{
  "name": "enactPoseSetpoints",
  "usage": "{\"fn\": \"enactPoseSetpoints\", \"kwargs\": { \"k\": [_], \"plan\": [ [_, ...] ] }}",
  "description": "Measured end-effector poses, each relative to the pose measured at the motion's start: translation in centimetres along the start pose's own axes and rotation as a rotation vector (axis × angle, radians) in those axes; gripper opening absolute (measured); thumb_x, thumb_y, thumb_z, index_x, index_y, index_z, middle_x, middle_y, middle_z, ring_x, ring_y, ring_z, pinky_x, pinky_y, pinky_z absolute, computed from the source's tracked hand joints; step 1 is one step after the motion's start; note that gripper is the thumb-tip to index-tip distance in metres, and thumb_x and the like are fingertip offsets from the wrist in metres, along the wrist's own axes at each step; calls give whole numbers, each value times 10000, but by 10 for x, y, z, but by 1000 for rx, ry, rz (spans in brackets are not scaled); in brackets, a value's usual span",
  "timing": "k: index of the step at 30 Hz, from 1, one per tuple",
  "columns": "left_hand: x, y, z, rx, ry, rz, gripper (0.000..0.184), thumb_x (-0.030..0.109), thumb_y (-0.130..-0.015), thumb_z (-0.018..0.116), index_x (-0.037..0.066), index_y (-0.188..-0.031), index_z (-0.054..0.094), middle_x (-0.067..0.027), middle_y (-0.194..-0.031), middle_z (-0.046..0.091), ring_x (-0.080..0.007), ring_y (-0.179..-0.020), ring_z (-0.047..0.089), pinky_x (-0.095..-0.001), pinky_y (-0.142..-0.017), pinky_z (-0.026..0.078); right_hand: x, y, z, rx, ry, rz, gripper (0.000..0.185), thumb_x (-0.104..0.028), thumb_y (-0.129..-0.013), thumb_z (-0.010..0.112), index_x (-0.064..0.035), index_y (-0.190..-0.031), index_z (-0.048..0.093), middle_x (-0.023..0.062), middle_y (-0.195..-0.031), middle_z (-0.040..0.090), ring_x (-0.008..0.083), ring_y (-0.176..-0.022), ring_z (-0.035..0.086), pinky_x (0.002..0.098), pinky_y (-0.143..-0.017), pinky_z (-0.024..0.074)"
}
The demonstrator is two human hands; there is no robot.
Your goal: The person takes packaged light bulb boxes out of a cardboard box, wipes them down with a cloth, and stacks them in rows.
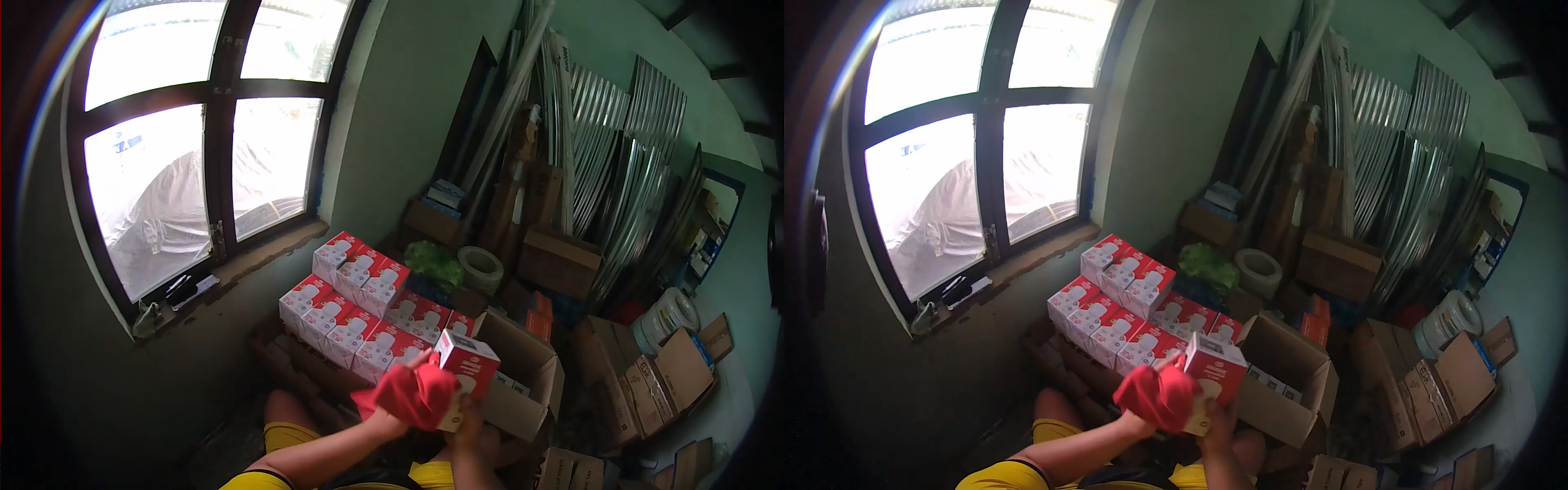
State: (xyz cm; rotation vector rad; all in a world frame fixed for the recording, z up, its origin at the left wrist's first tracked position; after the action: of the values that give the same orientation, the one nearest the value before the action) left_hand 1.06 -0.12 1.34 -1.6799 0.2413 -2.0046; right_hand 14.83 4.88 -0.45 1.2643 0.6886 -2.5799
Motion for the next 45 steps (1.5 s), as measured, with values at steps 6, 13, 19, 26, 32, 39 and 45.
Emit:
{"fn": "enactPoseSetpoints", "kwargs": {
  "k": [6,13,19,26,32,39,45],
  "plan": [
    [-11,-11,-24,-35,-250,178,659,230,-943,634,17,-1486,329,-201,-1519,363,-323,-1415,353,-383,-1149,299,4,15,0,-223,314,-15,789,-284,-812,781,-32,-1427,355,120,-1346,494,222,-1198,543,375,-960,492],
    [-8,4,26,75,519,-208,652,180,-912,696,53,-1474,392,-114,-1525,351,-192,-1354,415,-306,-1142,304,-15,17,7,80,0,24,554,-351,-1002,416,-18,-1437,335,182,-1414,439,290,-1297,460,414,-1072,386],
    [41,-28,-24,-73,-386,363,709,201,-855,703,33,-1467,386,-178,-1539,337,-286,-1370,416,-365,-1144,314,-39,21,25,-84,748,109,884,-588,-725,713,-108,-1411,429,157,-1248,596,323,-1155,578,432,-971,460],
    [77,-44,-40,-892,-440,342,866,396,-780,749,100,-1505,378,-188,-1553,342,-427,-1456,241,-523,-1179,220,-39,16,10,-369,407,283,973,-375,-741,852,8,-1479,346,126,-1443,458,209,-1319,453,372,-1095,380],
    [56,-27,-48,-826,-282,418,729,269,-696,832,119,-1363,578,-173,-1501,434,-400,-1390,392,-511,-1150,304,-27,18,7,-326,22,442,824,-273,-762,823,12,-1426,427,108,-1347,555,210,-1243,531,363,-1073,401],
    [46,-18,-48,-842,-158,332,714,480,-852,642,35,-1398,521,-255,-1500,396,-368,-1429,342,-476,-1169,241,9,27,-39,-513,60,587,800,-262,-752,826,32,-1397,457,104,-1318,573,196,-1218,540,360,-1016,433],
    [28,-27,-48,-953,-43,68,903,522,-752,728,45,-1461,438,-244,-1533,338,-396,-1442,290,-474,-1166,228,6,23,-32,-549,206,652,812,-255,-712,849,33,-1376,482,100,-1308,585,188,-1176,568,355,-991,457]
  ]
}}
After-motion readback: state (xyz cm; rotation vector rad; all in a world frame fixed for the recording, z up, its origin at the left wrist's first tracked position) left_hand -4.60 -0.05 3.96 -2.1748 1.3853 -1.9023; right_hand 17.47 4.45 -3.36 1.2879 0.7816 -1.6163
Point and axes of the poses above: each hand's wrist, its own y-axis away from the middle knuckle, its own z-axis out of the palm, x = y × z, the point moved 2 cm from there along -y, towards the middle knuckle
